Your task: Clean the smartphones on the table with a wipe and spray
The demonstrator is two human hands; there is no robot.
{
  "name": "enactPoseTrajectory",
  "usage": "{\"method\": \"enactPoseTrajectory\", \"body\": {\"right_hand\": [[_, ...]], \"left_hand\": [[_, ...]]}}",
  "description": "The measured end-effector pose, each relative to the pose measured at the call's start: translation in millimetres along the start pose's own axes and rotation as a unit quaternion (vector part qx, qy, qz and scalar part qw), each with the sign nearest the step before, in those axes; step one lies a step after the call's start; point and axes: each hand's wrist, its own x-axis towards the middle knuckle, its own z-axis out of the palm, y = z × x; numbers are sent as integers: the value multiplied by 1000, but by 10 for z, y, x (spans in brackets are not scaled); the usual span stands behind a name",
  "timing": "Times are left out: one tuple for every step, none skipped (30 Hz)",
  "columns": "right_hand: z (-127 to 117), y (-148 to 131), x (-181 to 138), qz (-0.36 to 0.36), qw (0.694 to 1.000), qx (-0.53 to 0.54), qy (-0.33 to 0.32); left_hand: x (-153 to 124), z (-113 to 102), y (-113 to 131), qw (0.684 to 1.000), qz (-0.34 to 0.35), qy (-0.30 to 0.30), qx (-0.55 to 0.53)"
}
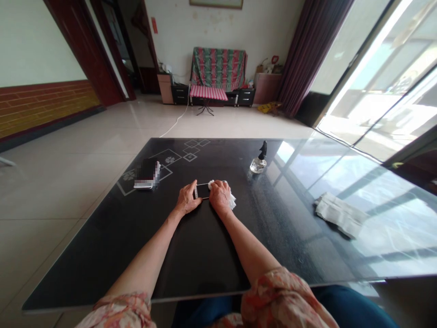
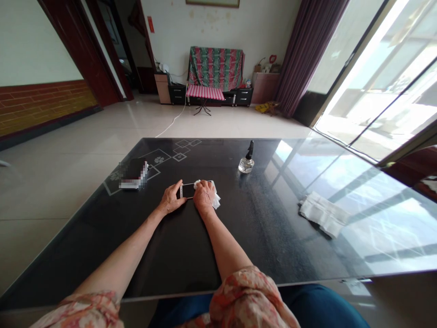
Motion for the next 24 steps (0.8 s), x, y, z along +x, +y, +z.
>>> {"method": "enactPoseTrajectory", "body": {"right_hand": [[-8,26,10,19,1000,-5,8],[-10,40,16,38,999,-12,15],[-7,39,17,53,998,-19,20],[0,23,12,58,998,-26,22],[10,-5,2,51,998,-32,21],[23,-43,-13,32,999,-36,15],[36,-86,-31,3,999,-37,6],[48,-131,-51,-30,999,-35,-7],[59,-172,-70,-62,997,-31,-19],[66,-207,-88,-85,996,-26,-29],[69,-233,-104,-102,994,-20,-36],[70,-250,-116,-112,993,-13,-40],[68,-258,-125,-117,992,-7,-41],[64,-258,-129,-119,992,-2,-41],[60,-252,-130,-117,992,0,-41],[55,-239,-128,-111,993,1,-41],[50,-219,-122,-102,994,-1,-40],[43,-193,-114,-88,995,-6,-37],[32,-159,-103,-75,997,-11,-34],[16,-116,-91,-62,998,-16,-30],[-5,-66,-77,-50,998,-21,-26],[-31,-8,-63,-38,999,-26,-23],[-61,54,-49,-25,999,-30,-20],[-92,117,-36,-10,999,-34,-17]], "left_hand": [[2,-4,6,1000,0,1,-1],[5,-6,10,1000,1,2,-1],[8,-5,12,1000,1,5,-1],[12,-1,10,1000,1,7,-1],[16,6,6,1000,1,9,0],[19,14,-2,1000,0,11,1],[23,24,-13,1000,-2,12,2],[25,35,-26,1000,-2,13,2],[28,45,-42,1000,-1,12,1],[30,55,-58,1000,1,11,0],[32,63,-74,1000,4,9,-1],[33,70,-89,1000,7,6,-2],[34,75,-101,1000,7,3,-2],[35,79,-110,1000,6,1,-1],[35,81,-116,1000,2,-1,0],[35,81,-117,1000,-1,-3,2],[35,78,-115,1000,-4,-3,3],[35,73,-108,1000,-7,-3,4],[34,65,-99,1000,-8,-4,5],[33,56,-87,1000,-10,-5,6],[33,44,-74,1000,-11,-7,8],[32,32,-61,1000,-12,-8,10],[31,21,-48,1000,-13,-9,13],[31,11,-38,1000,-13,-10,15]]}}
